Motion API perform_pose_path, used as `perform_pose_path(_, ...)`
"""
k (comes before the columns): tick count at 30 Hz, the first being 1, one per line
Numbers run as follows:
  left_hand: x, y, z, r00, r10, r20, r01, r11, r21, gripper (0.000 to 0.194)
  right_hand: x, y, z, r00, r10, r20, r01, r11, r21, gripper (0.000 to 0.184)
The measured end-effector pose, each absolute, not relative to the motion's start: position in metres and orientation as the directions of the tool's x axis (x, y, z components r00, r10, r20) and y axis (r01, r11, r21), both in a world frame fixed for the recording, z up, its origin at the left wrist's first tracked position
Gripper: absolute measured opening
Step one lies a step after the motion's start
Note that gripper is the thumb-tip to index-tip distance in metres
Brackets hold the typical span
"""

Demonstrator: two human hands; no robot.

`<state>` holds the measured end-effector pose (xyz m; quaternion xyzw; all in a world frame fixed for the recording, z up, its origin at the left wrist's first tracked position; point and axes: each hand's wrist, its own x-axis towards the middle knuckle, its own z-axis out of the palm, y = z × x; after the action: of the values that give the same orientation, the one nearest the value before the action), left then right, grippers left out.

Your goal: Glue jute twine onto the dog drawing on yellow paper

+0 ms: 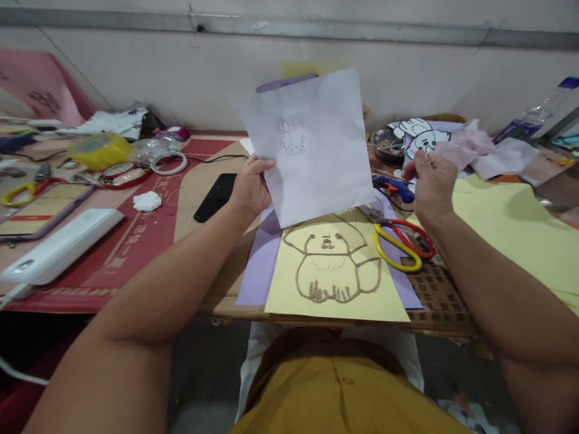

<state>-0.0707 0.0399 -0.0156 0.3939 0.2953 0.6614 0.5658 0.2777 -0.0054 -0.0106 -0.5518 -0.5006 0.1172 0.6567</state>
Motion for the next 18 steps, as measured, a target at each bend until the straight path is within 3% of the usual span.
perform_pose_path(8,-0.075,0.045,-0.015,-0.066,0.974,0.215,-0.493,-0.219,0.842,0.069,0.282,-0.009,-0.008,0.4,0.662,0.634,0.546,0.383,-0.745,0.064)
perform_pose_path(13,-0.077,0.046,-0.015,-0.06,0.97,0.235,-0.47,-0.235,0.851,0.063,0.291,0.0,-0.012,0.405,0.568,0.716,0.778,0.198,-0.597,0.04)
perform_pose_path(18,-0.077,0.046,-0.013,-0.068,0.972,0.225,-0.502,-0.228,0.834,0.064,0.29,0.0,-0.015,0.355,0.618,0.701,0.831,0.135,-0.54,0.016)
